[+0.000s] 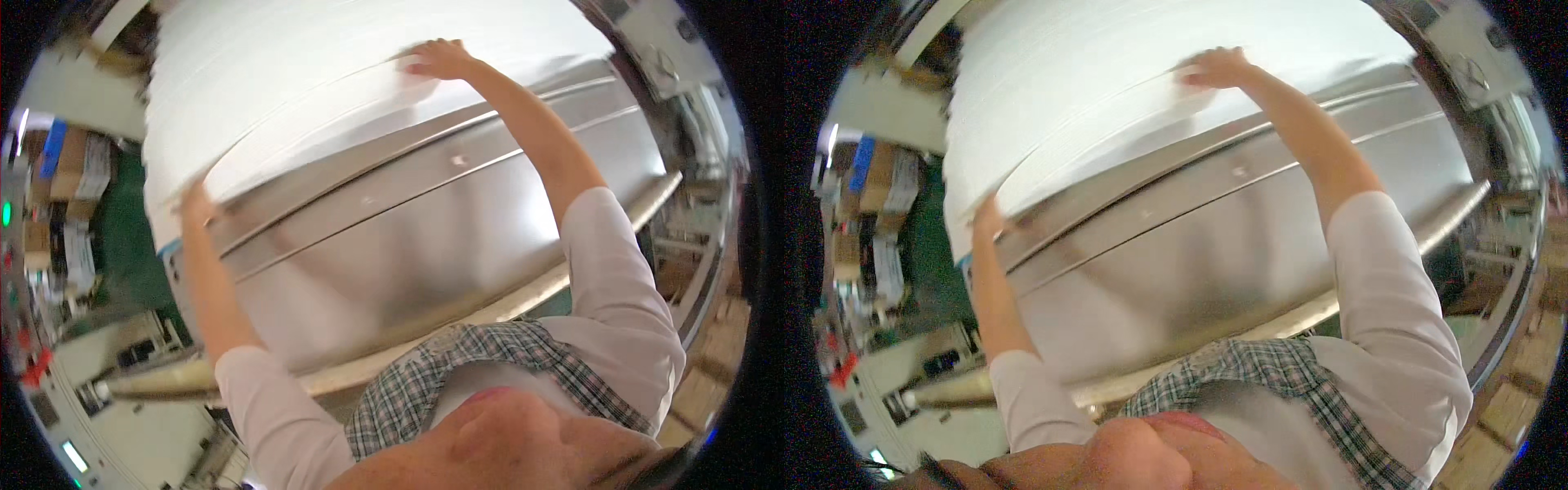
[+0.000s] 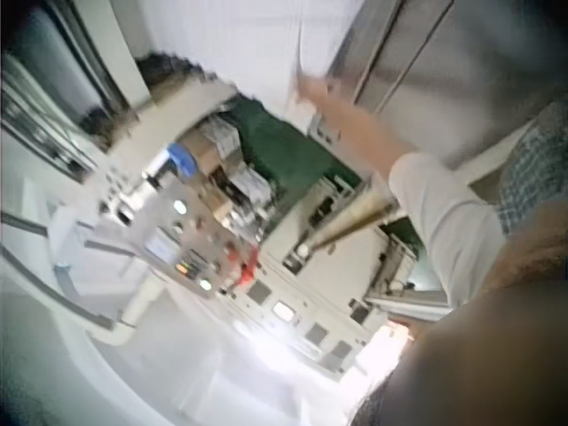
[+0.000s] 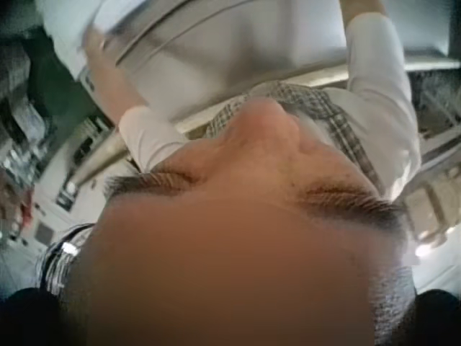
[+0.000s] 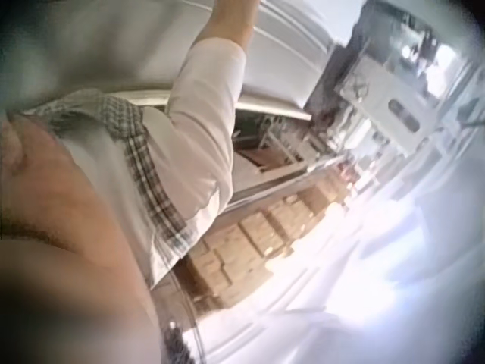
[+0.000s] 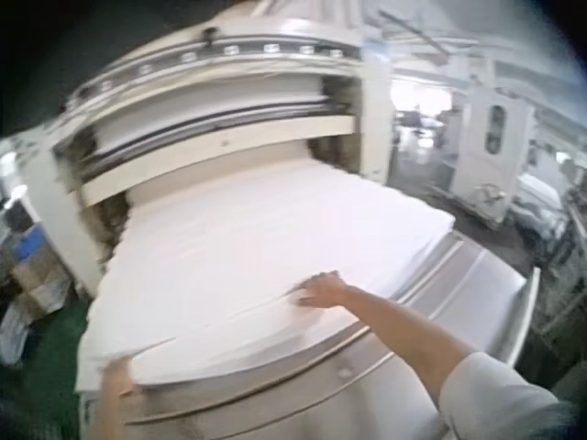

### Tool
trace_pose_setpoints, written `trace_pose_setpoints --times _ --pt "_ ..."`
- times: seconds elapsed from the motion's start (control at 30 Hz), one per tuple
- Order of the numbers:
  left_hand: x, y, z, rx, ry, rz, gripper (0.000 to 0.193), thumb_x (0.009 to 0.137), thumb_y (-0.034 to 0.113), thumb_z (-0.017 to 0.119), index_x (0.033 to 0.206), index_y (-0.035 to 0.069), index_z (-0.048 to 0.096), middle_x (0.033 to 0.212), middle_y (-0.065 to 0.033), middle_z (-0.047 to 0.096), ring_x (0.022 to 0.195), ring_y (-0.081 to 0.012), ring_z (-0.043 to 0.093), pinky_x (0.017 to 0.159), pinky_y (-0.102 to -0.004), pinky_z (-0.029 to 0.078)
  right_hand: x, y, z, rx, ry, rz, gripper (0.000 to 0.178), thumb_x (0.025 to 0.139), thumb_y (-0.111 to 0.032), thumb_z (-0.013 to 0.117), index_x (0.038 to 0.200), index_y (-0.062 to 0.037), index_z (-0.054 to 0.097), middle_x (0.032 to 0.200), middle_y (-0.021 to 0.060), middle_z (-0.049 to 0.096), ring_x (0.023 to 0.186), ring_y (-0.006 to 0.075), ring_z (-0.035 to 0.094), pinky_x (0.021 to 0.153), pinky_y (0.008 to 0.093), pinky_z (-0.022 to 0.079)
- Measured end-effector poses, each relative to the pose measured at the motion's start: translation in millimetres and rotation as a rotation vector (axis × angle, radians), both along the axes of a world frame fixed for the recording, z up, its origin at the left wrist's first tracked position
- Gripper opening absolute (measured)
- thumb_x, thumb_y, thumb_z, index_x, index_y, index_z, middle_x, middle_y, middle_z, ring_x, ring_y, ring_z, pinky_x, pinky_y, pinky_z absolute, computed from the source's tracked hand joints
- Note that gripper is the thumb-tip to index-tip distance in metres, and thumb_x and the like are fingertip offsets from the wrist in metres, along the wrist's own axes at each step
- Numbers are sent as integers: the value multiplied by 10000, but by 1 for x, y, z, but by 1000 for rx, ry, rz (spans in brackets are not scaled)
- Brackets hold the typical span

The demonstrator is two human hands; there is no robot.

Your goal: Operating a large paper processing machine by feeding sheets of material and using the control panel buttons.

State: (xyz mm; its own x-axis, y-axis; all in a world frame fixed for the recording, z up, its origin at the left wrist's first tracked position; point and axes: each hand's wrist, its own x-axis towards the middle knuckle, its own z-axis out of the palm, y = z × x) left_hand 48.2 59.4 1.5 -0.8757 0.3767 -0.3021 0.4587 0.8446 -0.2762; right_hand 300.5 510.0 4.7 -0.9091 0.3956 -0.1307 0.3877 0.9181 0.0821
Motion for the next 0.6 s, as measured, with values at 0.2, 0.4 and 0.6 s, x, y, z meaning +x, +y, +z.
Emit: trace_pose_setpoints --times 0.2,0.4,0.6 --pt "6 -16 -2 -133 5 204 881 610 152 733 1334 181 232 1329 -54 371 1212 -314 335 919 -676 212 56 115 21 -179 -101 69 811 583 -592 672 1262 -237 407 1245 43 464 1152 280 409 928 516 287" --pt "-12 -37 -14 -89 25 174 870 590 186 749 1307 161 257 1286 -83 399 1185 -308 362 918 -619 274 123 272 36 -93 -433 7 1107 292 -272 853 1281 -169 366 1269 64 438 1186 299 377 960 472 331" --pt "-34 -68 -29 -96 -24 28 787 540 182 769 1214 86 376 1199 -126 454 1119 -327 420 909 -435 363 191 389 -2 87 -471 -298 812 513 -135 741 1256 -227 426 1282 89 407 1242 271 297 1016 475 227"
